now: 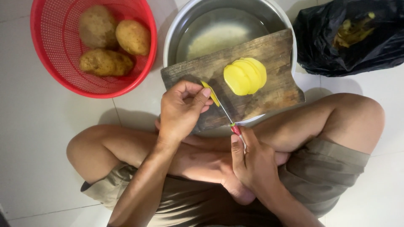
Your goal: The person peels a potato using a small knife, discarding the peels into a black plastic bag. They then place the peeled potato on a wooden cutting board and slice it into thin rounds, followed by cutting the rounds into smaller pieces.
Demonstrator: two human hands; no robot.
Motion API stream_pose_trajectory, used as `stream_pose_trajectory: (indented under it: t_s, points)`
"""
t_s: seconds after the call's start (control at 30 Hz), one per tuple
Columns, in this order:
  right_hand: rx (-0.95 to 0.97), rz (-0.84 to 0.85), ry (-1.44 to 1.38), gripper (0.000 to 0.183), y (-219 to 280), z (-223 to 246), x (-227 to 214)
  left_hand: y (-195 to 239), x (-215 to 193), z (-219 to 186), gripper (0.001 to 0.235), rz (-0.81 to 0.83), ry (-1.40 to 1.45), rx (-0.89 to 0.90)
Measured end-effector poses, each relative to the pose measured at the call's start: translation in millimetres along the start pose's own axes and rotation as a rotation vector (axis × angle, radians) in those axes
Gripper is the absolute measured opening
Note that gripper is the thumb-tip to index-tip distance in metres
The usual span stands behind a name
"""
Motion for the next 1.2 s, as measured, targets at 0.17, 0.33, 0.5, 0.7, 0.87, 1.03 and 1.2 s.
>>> stream_pose_trajectory:
  t_s: [0.17,0.33,0.5,0.7,0.87,1.03,1.2]
  points:
    - [-0.081,-0.075,0.047,0.038,1,-3,4,0,-1,-3,0.037,0.011,0.009,0.005]
    - [-0.056,-0.067,0.089,0.035,-1,-5,9,-2,0,2,0.025,0.010,0.010,0.025]
    - [-0.046,-0.101,0.160,0.030,-1,-5,13,-2,0,1,0.025,0.023,-0.016,0.019]
    - [0.007,-0.052,0.169,0.032,-5,-5,16,-3,0,5,0.023,0.011,-0.005,0.015]
    - [0.006,-0.071,0.202,0.031,-5,-2,13,-2,1,3,0.024,0.019,-0.023,0.016]
    - [-0.087,-0.111,0.252,0.031,-10,2,10,-2,0,3,0.025,0.019,-0.027,0.033]
    - [-0.048,-0.076,0.298,0.034,-13,0,12,-3,0,7,0.023,0.000,-0.015,0.029]
Point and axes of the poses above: each hand's wrist, its own y-axis away from the middle knuckle, its own x-axis out of the palm, z = x × y, the point moved 4 cm from there along -y, towards the middle knuckle, and after that the axes turned 9 degrees about x, right-handed, at the moved point
